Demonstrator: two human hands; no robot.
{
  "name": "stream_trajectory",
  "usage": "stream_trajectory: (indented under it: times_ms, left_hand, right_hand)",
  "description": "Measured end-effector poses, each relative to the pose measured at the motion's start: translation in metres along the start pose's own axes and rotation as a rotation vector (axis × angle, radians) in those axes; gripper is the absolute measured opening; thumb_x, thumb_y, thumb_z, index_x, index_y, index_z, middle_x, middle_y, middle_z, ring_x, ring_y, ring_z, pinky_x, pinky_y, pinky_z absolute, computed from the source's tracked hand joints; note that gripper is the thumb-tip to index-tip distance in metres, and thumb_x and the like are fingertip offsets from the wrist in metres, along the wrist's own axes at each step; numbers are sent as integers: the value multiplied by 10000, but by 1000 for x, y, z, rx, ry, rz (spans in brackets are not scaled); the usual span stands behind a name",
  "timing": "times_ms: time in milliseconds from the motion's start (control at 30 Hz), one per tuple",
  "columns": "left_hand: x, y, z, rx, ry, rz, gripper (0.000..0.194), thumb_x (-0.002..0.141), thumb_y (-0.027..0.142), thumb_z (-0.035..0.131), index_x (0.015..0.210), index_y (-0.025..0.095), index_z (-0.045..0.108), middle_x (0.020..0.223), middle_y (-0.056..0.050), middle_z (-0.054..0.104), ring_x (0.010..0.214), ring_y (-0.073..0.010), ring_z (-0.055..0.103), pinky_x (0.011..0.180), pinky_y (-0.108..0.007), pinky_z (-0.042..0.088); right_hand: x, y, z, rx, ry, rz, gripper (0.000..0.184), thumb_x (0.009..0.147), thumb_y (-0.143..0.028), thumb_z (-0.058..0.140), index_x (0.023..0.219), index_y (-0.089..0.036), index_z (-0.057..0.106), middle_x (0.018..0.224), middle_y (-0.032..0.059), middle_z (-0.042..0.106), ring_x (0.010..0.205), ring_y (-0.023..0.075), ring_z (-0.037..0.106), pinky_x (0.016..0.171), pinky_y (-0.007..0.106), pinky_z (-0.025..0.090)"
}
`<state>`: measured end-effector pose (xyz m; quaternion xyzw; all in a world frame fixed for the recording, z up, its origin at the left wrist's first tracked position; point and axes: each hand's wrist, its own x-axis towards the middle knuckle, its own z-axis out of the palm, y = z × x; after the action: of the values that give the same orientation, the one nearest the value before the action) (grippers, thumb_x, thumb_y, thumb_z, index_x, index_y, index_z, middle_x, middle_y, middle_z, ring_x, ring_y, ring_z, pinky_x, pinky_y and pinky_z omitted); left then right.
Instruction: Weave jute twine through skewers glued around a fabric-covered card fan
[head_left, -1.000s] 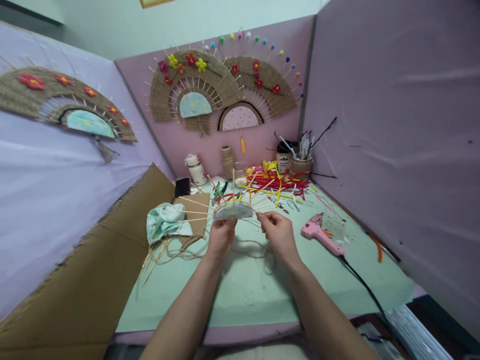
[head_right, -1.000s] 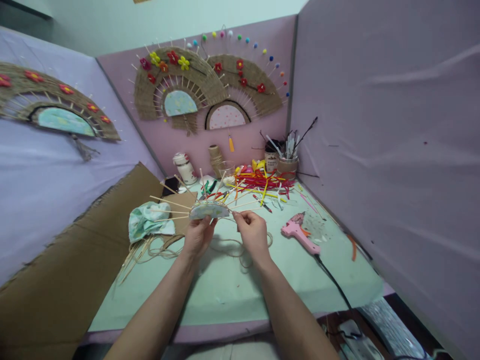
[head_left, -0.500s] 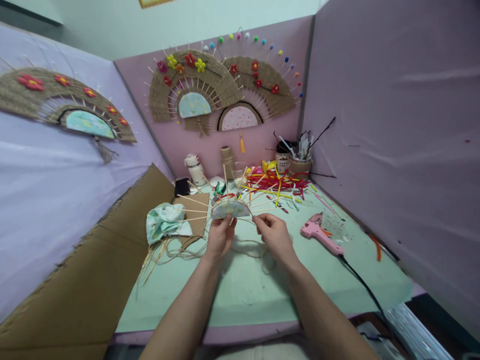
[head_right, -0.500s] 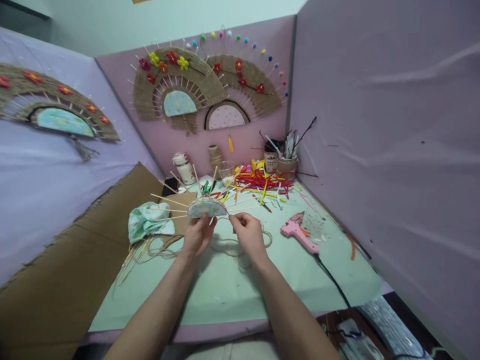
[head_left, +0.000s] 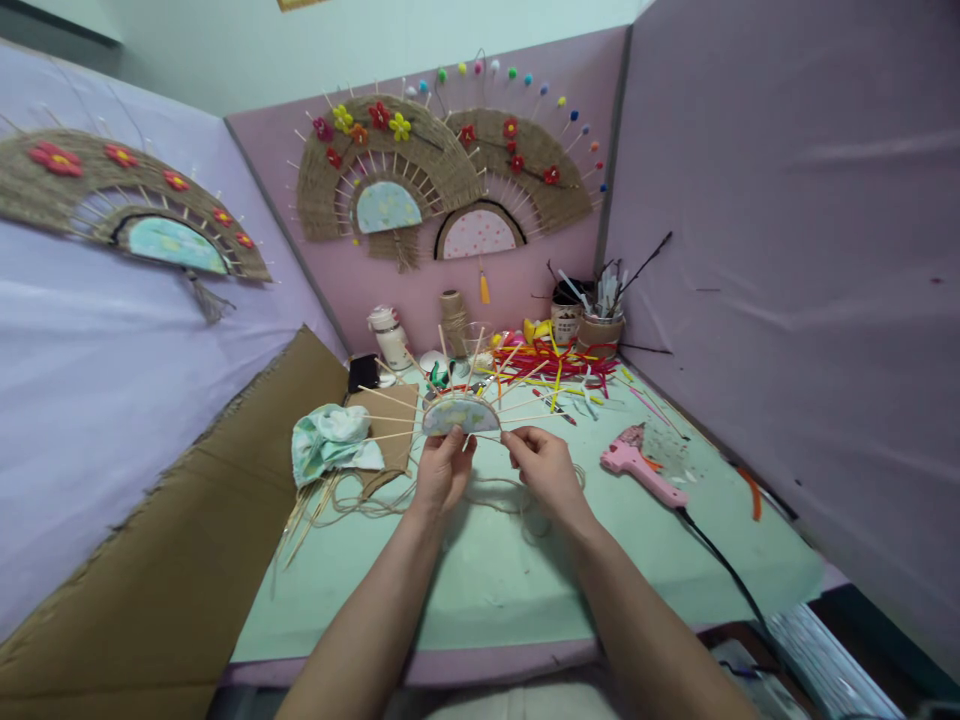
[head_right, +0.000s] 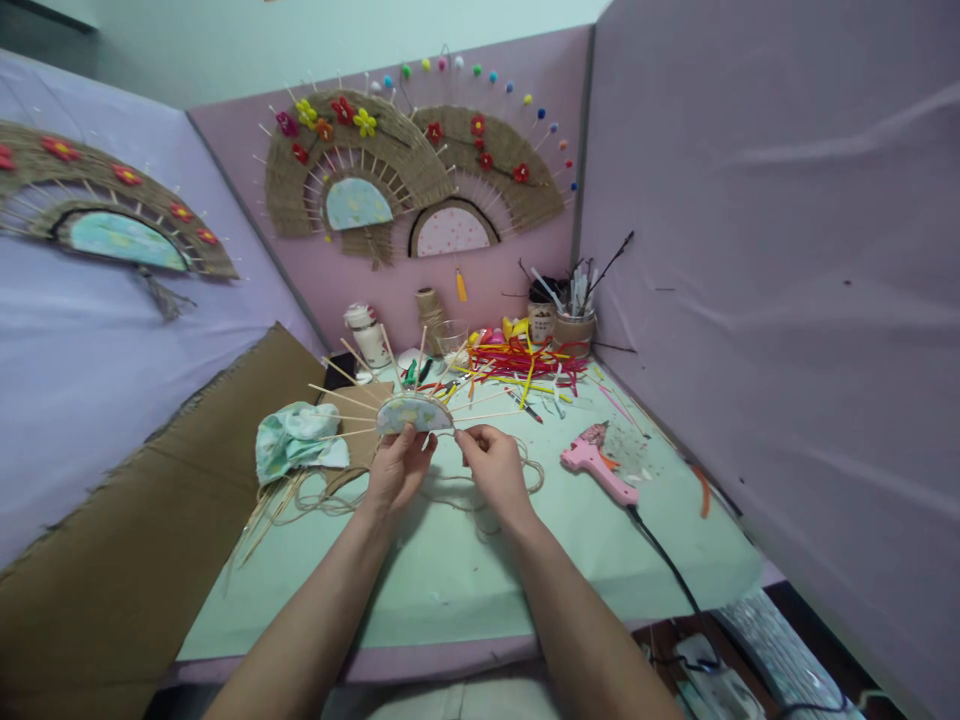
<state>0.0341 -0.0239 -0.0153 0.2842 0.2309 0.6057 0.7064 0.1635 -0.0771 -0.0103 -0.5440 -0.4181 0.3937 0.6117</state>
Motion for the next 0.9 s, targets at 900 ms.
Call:
stream_trajectory:
  times_ms: [900]
  left_hand:
    - [1, 3, 1, -100, 4, -69, 232, 640, 189, 781, 803, 222, 619, 793, 41, 664, 754, -91, 595, 726, -256, 428]
  right_hand:
    - [5, 6, 8, 28, -191, 26, 344, 774, -496, 542, 725, -159, 593, 553, -23, 528, 451, 91, 420, 448, 220, 341]
